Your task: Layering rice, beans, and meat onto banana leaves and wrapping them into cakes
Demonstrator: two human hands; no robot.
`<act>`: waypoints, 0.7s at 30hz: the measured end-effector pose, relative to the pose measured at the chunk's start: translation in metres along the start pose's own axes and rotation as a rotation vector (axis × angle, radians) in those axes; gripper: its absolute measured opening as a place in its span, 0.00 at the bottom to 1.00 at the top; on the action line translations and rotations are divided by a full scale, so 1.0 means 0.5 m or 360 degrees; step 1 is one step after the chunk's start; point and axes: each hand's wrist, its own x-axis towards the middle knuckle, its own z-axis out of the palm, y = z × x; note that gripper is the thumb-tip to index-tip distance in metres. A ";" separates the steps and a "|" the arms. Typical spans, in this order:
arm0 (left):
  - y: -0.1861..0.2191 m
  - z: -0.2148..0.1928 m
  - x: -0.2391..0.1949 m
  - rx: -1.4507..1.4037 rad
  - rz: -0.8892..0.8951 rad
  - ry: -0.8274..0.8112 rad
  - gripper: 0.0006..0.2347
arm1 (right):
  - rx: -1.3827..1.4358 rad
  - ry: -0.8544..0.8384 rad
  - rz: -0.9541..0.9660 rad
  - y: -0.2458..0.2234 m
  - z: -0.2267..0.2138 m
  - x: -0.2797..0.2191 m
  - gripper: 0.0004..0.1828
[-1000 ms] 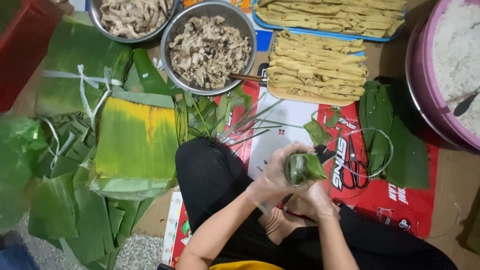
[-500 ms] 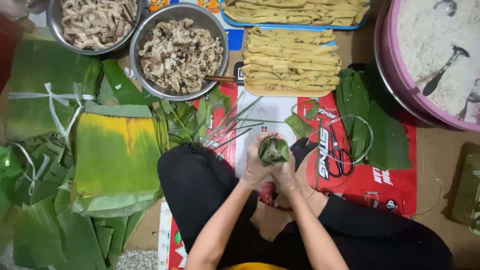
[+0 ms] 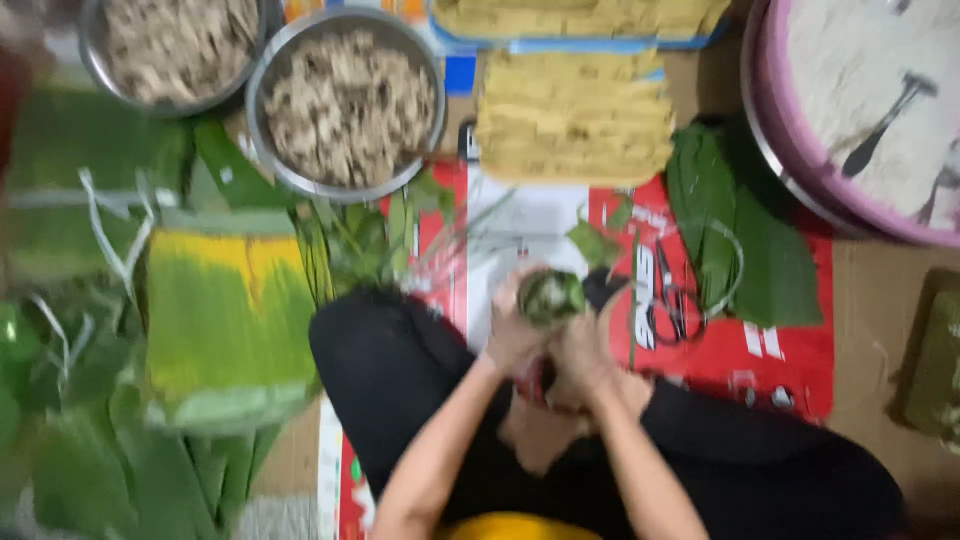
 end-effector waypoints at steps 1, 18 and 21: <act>0.049 -0.014 0.030 -0.0102 -0.0001 0.0022 0.27 | 0.0279 -0.0060 -0.0024 0.009 -0.027 0.006 0.44; 0.102 -0.084 0.074 -0.0276 -0.0064 -0.0244 0.23 | -0.0729 -0.0723 0.0649 0.273 -0.300 -0.027 0.22; 0.008 -0.079 0.058 -0.0393 -0.0191 -0.0603 0.24 | -0.1098 -0.1037 0.0567 0.269 -0.242 0.018 0.32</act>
